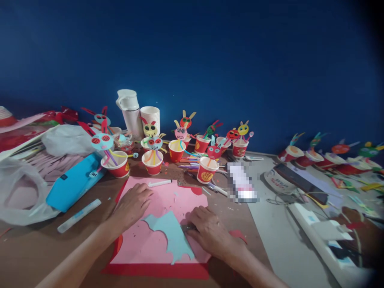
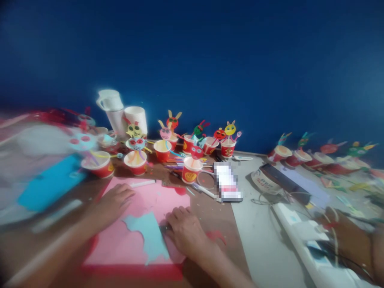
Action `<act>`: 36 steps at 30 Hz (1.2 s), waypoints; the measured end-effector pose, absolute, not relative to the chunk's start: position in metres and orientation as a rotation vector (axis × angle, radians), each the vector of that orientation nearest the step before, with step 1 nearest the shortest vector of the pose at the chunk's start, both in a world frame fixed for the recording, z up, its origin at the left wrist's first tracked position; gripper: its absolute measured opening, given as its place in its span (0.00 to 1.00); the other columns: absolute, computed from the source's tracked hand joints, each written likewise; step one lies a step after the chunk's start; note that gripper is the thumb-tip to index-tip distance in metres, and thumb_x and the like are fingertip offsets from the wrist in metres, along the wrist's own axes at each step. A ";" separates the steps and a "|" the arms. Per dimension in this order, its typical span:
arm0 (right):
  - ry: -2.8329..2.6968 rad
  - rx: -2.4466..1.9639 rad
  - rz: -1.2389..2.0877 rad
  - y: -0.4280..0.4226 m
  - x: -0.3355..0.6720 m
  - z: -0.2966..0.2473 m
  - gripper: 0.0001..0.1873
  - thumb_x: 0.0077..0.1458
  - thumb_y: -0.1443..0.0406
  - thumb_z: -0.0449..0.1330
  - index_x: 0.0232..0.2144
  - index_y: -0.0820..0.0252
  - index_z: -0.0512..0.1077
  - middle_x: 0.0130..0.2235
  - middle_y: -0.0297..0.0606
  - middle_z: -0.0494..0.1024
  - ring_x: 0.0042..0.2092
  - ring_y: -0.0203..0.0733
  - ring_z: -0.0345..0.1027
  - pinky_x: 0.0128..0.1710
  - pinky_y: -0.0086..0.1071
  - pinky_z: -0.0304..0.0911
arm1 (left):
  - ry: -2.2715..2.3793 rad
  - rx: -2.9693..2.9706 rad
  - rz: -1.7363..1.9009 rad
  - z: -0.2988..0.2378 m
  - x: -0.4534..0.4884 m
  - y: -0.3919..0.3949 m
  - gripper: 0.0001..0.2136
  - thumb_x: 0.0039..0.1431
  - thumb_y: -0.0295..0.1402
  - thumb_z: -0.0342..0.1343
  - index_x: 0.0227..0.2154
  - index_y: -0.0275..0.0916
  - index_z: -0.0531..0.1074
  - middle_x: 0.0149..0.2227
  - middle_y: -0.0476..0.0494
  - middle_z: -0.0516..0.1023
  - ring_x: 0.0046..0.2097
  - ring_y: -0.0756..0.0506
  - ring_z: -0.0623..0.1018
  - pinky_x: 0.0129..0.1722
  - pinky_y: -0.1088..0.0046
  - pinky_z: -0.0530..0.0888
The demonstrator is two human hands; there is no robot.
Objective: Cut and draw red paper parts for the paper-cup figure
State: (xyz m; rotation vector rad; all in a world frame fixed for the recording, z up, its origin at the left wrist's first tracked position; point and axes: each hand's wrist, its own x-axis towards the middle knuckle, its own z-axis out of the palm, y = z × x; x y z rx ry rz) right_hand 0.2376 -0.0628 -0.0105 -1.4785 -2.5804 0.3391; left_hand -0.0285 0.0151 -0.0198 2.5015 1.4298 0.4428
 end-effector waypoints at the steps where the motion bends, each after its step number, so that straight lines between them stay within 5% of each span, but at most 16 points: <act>1: -2.572 -1.482 0.326 -0.064 0.240 -0.010 0.07 0.53 0.64 0.60 0.36 0.57 0.69 0.37 0.36 0.73 0.39 0.42 0.64 0.38 0.33 0.56 | 1.441 2.502 0.431 -0.019 -0.029 0.014 0.11 0.58 0.28 0.44 0.33 0.41 0.72 0.37 0.42 0.72 0.42 0.43 0.70 0.45 0.64 0.67; 10: -2.435 -1.807 0.104 -0.065 0.296 -0.010 0.04 0.53 0.69 0.59 0.33 0.59 0.72 0.35 0.40 0.75 0.40 0.48 0.68 0.41 0.39 0.59 | 1.469 2.570 0.293 -0.008 -0.034 0.004 0.14 0.56 0.23 0.44 0.37 0.39 0.73 0.41 0.39 0.73 0.46 0.42 0.71 0.47 0.62 0.67; 19: -2.392 -2.114 0.094 -0.074 0.339 -0.002 0.05 0.54 0.69 0.55 0.33 0.60 0.72 0.36 0.42 0.75 0.39 0.48 0.70 0.37 0.36 0.60 | 1.170 2.638 0.424 -0.001 -0.007 0.004 0.11 0.59 0.33 0.47 0.43 0.38 0.70 0.46 0.40 0.73 0.50 0.41 0.69 0.51 0.61 0.64; 26: -2.355 -2.241 0.136 -0.078 0.347 -0.003 0.07 0.54 0.69 0.54 0.33 0.59 0.72 0.37 0.43 0.76 0.41 0.47 0.70 0.37 0.35 0.60 | 0.773 2.687 0.236 -0.011 0.034 -0.014 0.39 0.45 0.56 0.55 0.57 0.37 0.58 0.59 0.31 0.61 0.60 0.32 0.60 0.57 0.53 0.58; 36: -2.256 -2.164 -0.025 -0.080 0.336 -0.002 0.12 0.57 0.60 0.52 0.40 0.55 0.72 0.41 0.42 0.77 0.40 0.49 0.72 0.36 0.37 0.62 | 0.800 2.600 0.023 -0.013 0.024 -0.042 0.43 0.45 0.57 0.53 0.59 0.35 0.54 0.64 0.26 0.48 0.64 0.29 0.49 0.58 0.44 0.50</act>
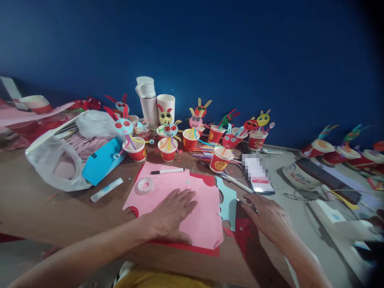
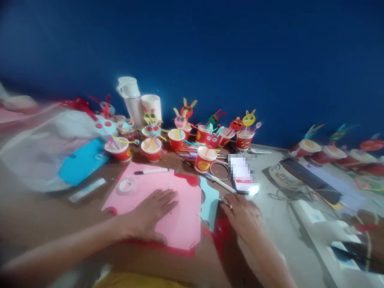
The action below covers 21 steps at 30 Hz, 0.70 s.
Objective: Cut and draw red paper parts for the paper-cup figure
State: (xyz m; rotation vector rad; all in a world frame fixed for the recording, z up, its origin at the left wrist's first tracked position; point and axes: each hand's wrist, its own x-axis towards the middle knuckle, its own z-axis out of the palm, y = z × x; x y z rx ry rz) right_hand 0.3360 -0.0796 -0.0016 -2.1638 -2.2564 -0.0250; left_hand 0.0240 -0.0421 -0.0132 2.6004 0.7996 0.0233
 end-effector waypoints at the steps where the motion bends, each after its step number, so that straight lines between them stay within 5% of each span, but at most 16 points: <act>1: -2.273 -2.103 -0.028 -0.079 0.331 -0.002 0.12 0.57 0.61 0.53 0.39 0.54 0.73 0.41 0.41 0.77 0.40 0.49 0.72 0.37 0.37 0.62 | 0.798 2.601 0.025 -0.014 0.022 -0.043 0.43 0.45 0.57 0.53 0.59 0.35 0.54 0.64 0.26 0.48 0.64 0.29 0.49 0.58 0.44 0.50; 12: -2.584 -1.543 0.109 -0.060 0.254 0.007 0.10 0.60 0.65 0.52 0.37 0.57 0.74 0.35 0.40 0.77 0.39 0.44 0.70 0.39 0.34 0.58 | 0.963 2.732 0.493 -0.011 -0.006 -0.041 0.17 0.59 0.40 0.50 0.48 0.41 0.68 0.54 0.38 0.69 0.57 0.39 0.65 0.56 0.57 0.62; 21: -2.625 -1.427 -0.069 0.008 0.180 0.003 0.12 0.60 0.66 0.51 0.44 0.60 0.70 0.44 0.45 0.73 0.46 0.48 0.62 0.42 0.37 0.57 | 1.546 2.633 0.333 -0.006 -0.074 -0.017 0.15 0.58 0.36 0.50 0.47 0.38 0.69 0.51 0.37 0.70 0.52 0.37 0.68 0.49 0.55 0.66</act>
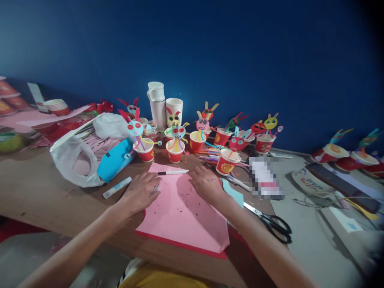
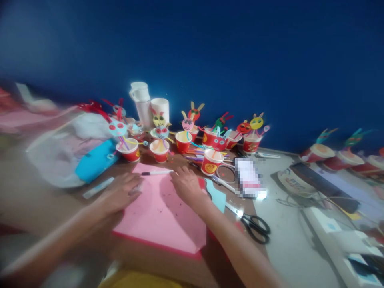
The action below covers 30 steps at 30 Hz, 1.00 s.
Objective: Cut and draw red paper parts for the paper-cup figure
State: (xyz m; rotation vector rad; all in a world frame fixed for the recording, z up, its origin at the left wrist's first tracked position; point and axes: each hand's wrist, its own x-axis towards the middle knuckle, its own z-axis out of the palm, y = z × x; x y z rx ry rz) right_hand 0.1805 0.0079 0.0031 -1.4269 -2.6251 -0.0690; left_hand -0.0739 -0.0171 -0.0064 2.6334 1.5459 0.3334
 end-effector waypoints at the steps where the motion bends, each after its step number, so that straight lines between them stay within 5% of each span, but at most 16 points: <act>1: -2.618 -1.446 -0.081 0.014 0.175 0.000 0.12 0.60 0.66 0.52 0.44 0.61 0.70 0.45 0.46 0.72 0.47 0.48 0.61 0.42 0.37 0.57 | 1.534 2.622 0.314 -0.007 -0.077 -0.016 0.15 0.58 0.34 0.49 0.46 0.39 0.69 0.50 0.37 0.71 0.51 0.38 0.68 0.49 0.56 0.67; 16: -2.503 -1.735 -0.152 0.019 0.202 -0.003 0.10 0.60 0.71 0.49 0.39 0.63 0.70 0.38 0.47 0.73 0.40 0.47 0.66 0.36 0.35 0.56 | 1.803 2.653 0.193 -0.007 -0.120 0.021 0.18 0.56 0.32 0.46 0.49 0.38 0.69 0.54 0.36 0.68 0.55 0.36 0.67 0.53 0.57 0.64; 25: -2.462 -1.659 0.058 -0.013 0.199 0.023 0.10 0.61 0.64 0.51 0.38 0.59 0.72 0.37 0.40 0.75 0.38 0.41 0.68 0.34 0.30 0.56 | 1.407 2.520 0.867 0.024 -0.041 -0.026 0.26 0.56 0.38 0.54 0.57 0.43 0.56 0.57 0.39 0.64 0.59 0.38 0.62 0.59 0.56 0.60; 30: -2.226 -1.449 0.614 -0.031 0.179 0.030 0.08 0.59 0.64 0.53 0.37 0.57 0.72 0.34 0.34 0.77 0.33 0.36 0.68 0.29 0.26 0.55 | 1.307 1.571 1.486 0.023 -0.015 -0.012 0.34 0.52 0.37 0.58 0.59 0.45 0.48 0.61 0.36 0.55 0.53 0.40 0.71 0.47 0.63 0.72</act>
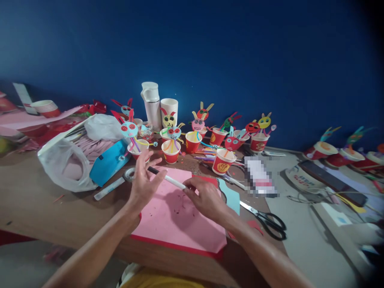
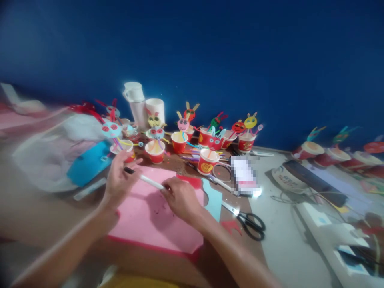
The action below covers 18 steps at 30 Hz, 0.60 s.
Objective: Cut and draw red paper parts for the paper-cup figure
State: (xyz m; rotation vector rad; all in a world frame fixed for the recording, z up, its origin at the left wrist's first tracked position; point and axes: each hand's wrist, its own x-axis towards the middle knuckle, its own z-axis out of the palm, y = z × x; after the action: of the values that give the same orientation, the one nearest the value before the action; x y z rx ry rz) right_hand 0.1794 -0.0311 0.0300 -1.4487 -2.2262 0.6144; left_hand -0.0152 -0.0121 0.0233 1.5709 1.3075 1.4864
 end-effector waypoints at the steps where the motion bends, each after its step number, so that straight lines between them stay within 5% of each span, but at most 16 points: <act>1: -2.183 -1.434 0.669 -0.032 0.177 0.028 0.07 0.58 0.64 0.54 0.36 0.57 0.72 0.33 0.34 0.77 0.32 0.36 0.68 0.29 0.26 0.55 | 1.234 1.387 1.536 0.022 -0.013 -0.010 0.32 0.53 0.36 0.58 0.58 0.46 0.50 0.60 0.37 0.56 0.52 0.41 0.72 0.45 0.65 0.73; 6: -2.147 -1.326 0.793 -0.037 0.164 0.016 0.07 0.57 0.66 0.54 0.33 0.59 0.72 0.32 0.34 0.76 0.31 0.36 0.67 0.30 0.27 0.55 | 0.914 0.785 1.353 0.012 -0.008 -0.013 0.17 0.55 0.32 0.56 0.48 0.41 0.62 0.42 0.43 0.74 0.37 0.47 0.78 0.38 0.69 0.74; 9: -2.150 -1.281 0.831 -0.042 0.157 0.013 0.08 0.58 0.66 0.53 0.36 0.59 0.72 0.34 0.35 0.77 0.32 0.36 0.67 0.31 0.26 0.55 | 0.859 0.610 1.256 0.004 -0.010 -0.016 0.11 0.55 0.28 0.55 0.41 0.37 0.66 0.30 0.48 0.74 0.28 0.50 0.76 0.31 0.73 0.74; 18: -2.287 -1.215 0.872 -0.044 0.141 0.017 0.09 0.56 0.64 0.54 0.26 0.60 0.71 0.25 0.32 0.74 0.25 0.33 0.61 0.26 0.26 0.49 | 0.891 0.594 1.208 0.011 -0.023 -0.023 0.08 0.54 0.28 0.55 0.38 0.38 0.67 0.26 0.49 0.73 0.26 0.51 0.73 0.30 0.73 0.73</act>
State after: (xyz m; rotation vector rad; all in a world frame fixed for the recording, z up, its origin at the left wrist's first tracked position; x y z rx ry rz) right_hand 0.1405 -0.0436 0.0173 -1.2149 -2.2865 0.8720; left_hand -0.0234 -0.0231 0.0108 0.5941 0.8914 1.2083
